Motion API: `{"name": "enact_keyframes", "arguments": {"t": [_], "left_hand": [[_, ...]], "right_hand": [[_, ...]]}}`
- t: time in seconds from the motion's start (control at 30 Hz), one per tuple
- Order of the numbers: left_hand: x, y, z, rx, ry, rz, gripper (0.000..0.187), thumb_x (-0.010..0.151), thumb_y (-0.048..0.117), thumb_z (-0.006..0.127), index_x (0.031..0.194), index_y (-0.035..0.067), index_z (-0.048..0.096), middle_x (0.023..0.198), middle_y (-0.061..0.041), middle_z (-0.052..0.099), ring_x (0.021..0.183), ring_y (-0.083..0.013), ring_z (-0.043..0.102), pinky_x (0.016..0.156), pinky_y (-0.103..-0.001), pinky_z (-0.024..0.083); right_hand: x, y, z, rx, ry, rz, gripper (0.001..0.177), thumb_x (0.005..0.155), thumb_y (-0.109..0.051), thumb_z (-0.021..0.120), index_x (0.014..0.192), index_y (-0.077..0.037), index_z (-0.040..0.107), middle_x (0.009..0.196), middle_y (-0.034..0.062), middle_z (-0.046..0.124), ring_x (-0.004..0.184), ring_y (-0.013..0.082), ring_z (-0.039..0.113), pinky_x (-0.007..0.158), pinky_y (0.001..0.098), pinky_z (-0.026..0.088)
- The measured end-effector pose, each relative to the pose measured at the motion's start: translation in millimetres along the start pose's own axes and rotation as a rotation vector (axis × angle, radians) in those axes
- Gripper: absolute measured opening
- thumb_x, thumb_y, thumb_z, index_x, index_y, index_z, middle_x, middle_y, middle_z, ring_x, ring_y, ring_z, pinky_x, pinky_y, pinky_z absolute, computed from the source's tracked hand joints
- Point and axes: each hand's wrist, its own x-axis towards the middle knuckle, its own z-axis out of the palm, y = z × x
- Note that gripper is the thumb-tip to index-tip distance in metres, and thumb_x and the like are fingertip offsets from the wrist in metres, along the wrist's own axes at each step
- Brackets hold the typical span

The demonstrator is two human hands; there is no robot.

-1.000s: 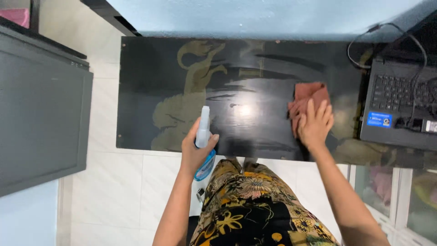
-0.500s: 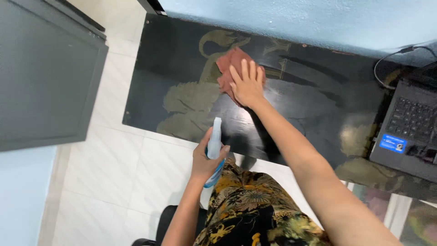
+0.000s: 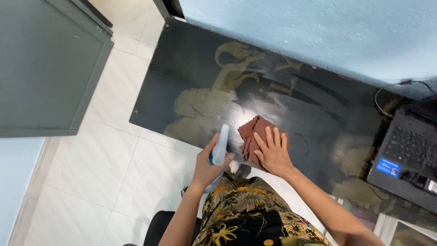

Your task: Cleaning a black desk surface using a spray cleaner and a microfiber cloth.

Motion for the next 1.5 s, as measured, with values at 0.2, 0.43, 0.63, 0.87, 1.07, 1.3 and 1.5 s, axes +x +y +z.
{"name": "enact_keyframes", "arguments": {"t": [0.2, 0.43, 0.63, 0.87, 1.07, 1.3, 1.5], "left_hand": [[3, 16, -23, -0.100, 0.019, 0.042, 0.077, 0.081, 0.020, 0.083, 0.151, 0.010, 0.052, 0.108, -0.007, 0.076, 0.094, -0.0137, 0.075, 0.086, -0.034, 0.058], [3, 16, -34, -0.138, 0.036, 0.043, 0.077, 0.082, 0.020, 0.082, 0.151, 0.008, 0.049, 0.114, -0.006, 0.073, 0.098, -0.0142, 0.075, 0.087, -0.035, 0.059], [-8, 24, -33, -0.145, 0.025, -0.072, 0.082, 0.081, 0.024, 0.083, 0.153, 0.011, 0.047, 0.100, -0.009, 0.077, 0.093, -0.0170, 0.073, 0.083, -0.039, 0.058], [-12, -1, -24, -0.118, 0.082, 0.112, 0.080, 0.081, 0.032, 0.086, 0.148, 0.003, 0.053, 0.135, -0.015, 0.066, 0.124, -0.0228, 0.061, 0.104, -0.040, 0.049], [-1, -6, -33, -0.098, 0.086, 0.090, 0.082, 0.078, 0.032, 0.085, 0.147, 0.004, 0.053, 0.139, -0.015, 0.065, 0.128, -0.0226, 0.061, 0.107, -0.037, 0.047], [11, 14, -59, -0.078, 0.024, 0.047, 0.082, 0.080, 0.034, 0.082, 0.152, 0.013, 0.050, 0.140, -0.012, 0.066, 0.124, -0.0223, 0.063, 0.105, -0.036, 0.049], [15, 12, -78, 0.038, -0.001, 0.021, 0.082, 0.083, 0.039, 0.079, 0.155, 0.017, 0.046, 0.144, -0.010, 0.061, 0.128, -0.0227, 0.061, 0.105, -0.039, 0.051]], "right_hand": [[139, 1, -4, -0.051, 0.085, -0.070, 0.068, 0.100, -0.048, 0.048, 0.160, -0.021, 0.034, 0.167, 0.0273, 0.017, 0.153, 0.0507, 0.011, 0.119, 0.0659, 0.008], [306, -14, -20, 0.018, 0.097, 0.034, 0.072, 0.099, -0.051, 0.048, 0.162, -0.024, 0.028, 0.169, 0.0257, 0.010, 0.154, 0.0506, 0.005, 0.119, 0.0686, 0.002], [247, -33, -3, -0.033, 0.174, 0.010, 0.070, 0.100, -0.047, 0.050, 0.163, -0.023, 0.032, 0.169, 0.0255, 0.014, 0.154, 0.0510, 0.008, 0.120, 0.0684, 0.004], [60, -72, 16, -0.030, 0.134, -0.219, 0.064, 0.098, -0.043, 0.054, 0.156, -0.021, 0.039, 0.166, 0.0256, 0.022, 0.152, 0.0497, 0.015, 0.119, 0.0674, 0.011], [114, -60, 4, -0.038, 0.050, -0.233, 0.065, 0.097, -0.046, 0.052, 0.156, -0.021, 0.040, 0.165, 0.0255, 0.020, 0.152, 0.0495, 0.014, 0.117, 0.0678, 0.009], [291, -46, 2, -0.053, 0.121, -0.095, 0.070, 0.097, -0.051, 0.051, 0.160, -0.025, 0.036, 0.169, 0.0261, 0.015, 0.154, 0.0509, 0.010, 0.118, 0.0684, 0.006], [376, -61, -13, 0.046, 0.027, 0.118, 0.072, 0.096, -0.050, 0.048, 0.161, -0.029, 0.025, 0.168, 0.0232, 0.003, 0.152, 0.0504, -0.002, 0.115, 0.0688, -0.003]]}}
